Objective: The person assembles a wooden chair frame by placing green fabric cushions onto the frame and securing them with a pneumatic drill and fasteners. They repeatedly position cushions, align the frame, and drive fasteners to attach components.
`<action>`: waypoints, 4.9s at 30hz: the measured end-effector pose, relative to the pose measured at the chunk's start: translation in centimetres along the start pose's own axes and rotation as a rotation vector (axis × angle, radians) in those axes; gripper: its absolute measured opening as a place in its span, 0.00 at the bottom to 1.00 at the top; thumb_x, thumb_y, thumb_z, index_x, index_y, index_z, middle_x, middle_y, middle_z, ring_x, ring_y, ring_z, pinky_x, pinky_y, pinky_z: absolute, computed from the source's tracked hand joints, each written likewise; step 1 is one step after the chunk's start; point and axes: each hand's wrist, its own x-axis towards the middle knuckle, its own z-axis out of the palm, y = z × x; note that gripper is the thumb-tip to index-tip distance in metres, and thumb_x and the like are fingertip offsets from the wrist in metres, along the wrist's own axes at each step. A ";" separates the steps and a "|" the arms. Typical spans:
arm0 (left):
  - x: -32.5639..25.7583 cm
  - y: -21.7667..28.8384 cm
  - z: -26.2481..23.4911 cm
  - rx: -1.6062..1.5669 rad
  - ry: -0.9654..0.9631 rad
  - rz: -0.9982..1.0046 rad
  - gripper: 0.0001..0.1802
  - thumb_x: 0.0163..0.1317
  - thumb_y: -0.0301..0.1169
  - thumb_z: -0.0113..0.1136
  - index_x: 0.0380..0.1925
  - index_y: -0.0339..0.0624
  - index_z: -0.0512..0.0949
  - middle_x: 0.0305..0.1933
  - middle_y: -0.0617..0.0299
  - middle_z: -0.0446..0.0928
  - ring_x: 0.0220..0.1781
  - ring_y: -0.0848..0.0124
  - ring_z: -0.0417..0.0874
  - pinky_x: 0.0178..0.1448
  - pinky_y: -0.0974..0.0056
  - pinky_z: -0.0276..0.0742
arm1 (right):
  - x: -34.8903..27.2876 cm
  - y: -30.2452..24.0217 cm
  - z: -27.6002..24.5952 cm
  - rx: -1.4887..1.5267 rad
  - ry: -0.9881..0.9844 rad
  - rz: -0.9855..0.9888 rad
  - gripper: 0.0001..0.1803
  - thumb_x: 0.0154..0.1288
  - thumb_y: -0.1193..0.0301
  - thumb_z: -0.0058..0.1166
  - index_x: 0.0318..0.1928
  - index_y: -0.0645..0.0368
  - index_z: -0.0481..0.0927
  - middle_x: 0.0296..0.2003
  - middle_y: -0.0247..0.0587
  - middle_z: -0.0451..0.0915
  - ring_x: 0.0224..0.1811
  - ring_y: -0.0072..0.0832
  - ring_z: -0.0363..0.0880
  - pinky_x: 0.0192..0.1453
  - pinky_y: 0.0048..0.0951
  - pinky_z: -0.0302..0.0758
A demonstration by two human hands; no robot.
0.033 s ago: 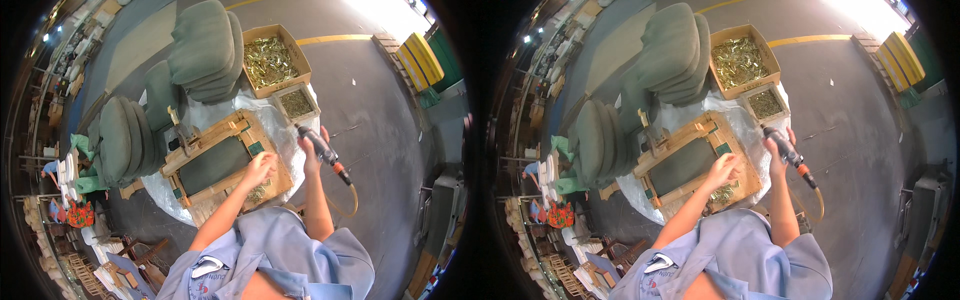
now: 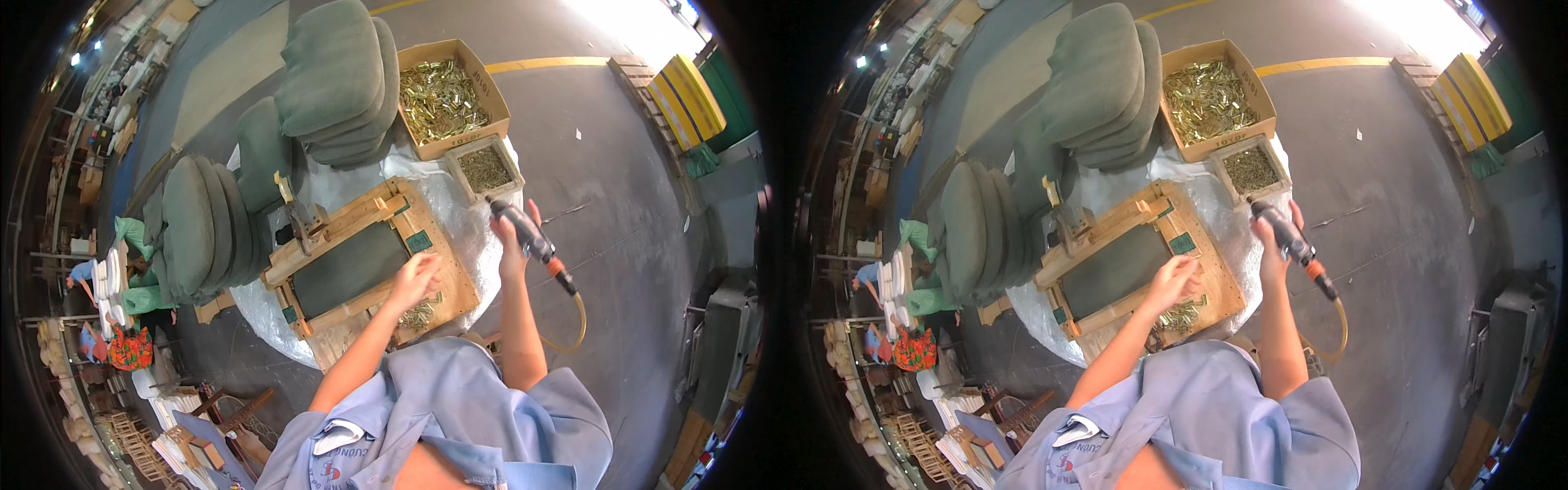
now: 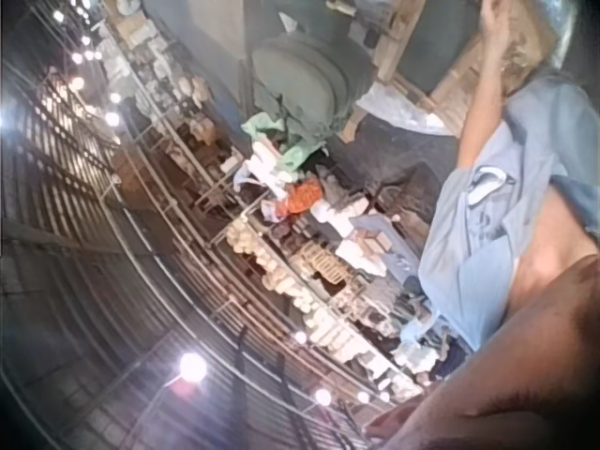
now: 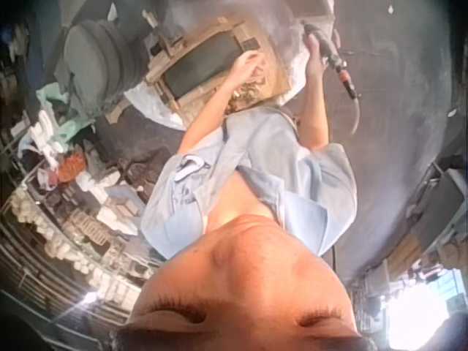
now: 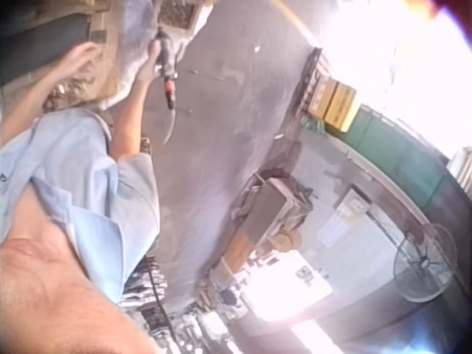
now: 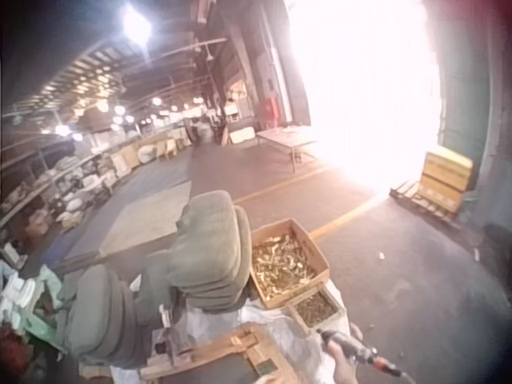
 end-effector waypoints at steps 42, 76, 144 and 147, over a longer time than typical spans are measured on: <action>2.2 5.3 -5.2 -0.430 0.172 0.090 0.38 0.82 0.66 0.46 0.50 0.38 0.84 0.41 0.56 0.88 0.28 0.72 0.90 0.24 0.71 0.80 | -6.9 -5.4 1.4 0.181 -0.442 0.290 0.55 0.65 0.67 0.71 0.86 0.48 0.50 0.67 0.63 0.79 0.63 0.50 0.87 0.60 0.50 0.92; -3.7 -2.3 -8.3 -0.966 -0.055 0.226 0.49 0.83 0.69 0.31 0.70 0.33 0.78 0.61 0.45 0.88 0.62 0.56 0.90 0.68 0.52 0.86 | -11.6 -6.0 4.0 -0.091 -0.871 0.213 0.54 0.63 0.70 0.75 0.82 0.53 0.53 0.69 0.63 0.76 0.65 0.50 0.84 0.62 0.50 0.91; 8.3 -7.5 -9.6 1.232 0.605 0.483 0.30 0.67 0.31 0.62 0.71 0.54 0.80 0.20 0.59 0.84 0.21 0.61 0.88 0.26 0.54 0.85 | -2.3 4.8 13.7 -0.408 -0.617 -0.097 0.30 0.68 0.75 0.73 0.64 0.59 0.71 0.55 0.51 0.86 0.59 0.36 0.85 0.72 0.40 0.76; 8.2 -7.0 -9.5 1.300 0.552 0.433 0.31 0.66 0.31 0.61 0.72 0.53 0.78 0.20 0.61 0.84 0.22 0.64 0.89 0.26 0.57 0.85 | -2.5 5.0 13.9 -0.439 -0.630 -0.109 0.30 0.68 0.75 0.74 0.64 0.59 0.71 0.55 0.51 0.86 0.59 0.35 0.85 0.72 0.39 0.76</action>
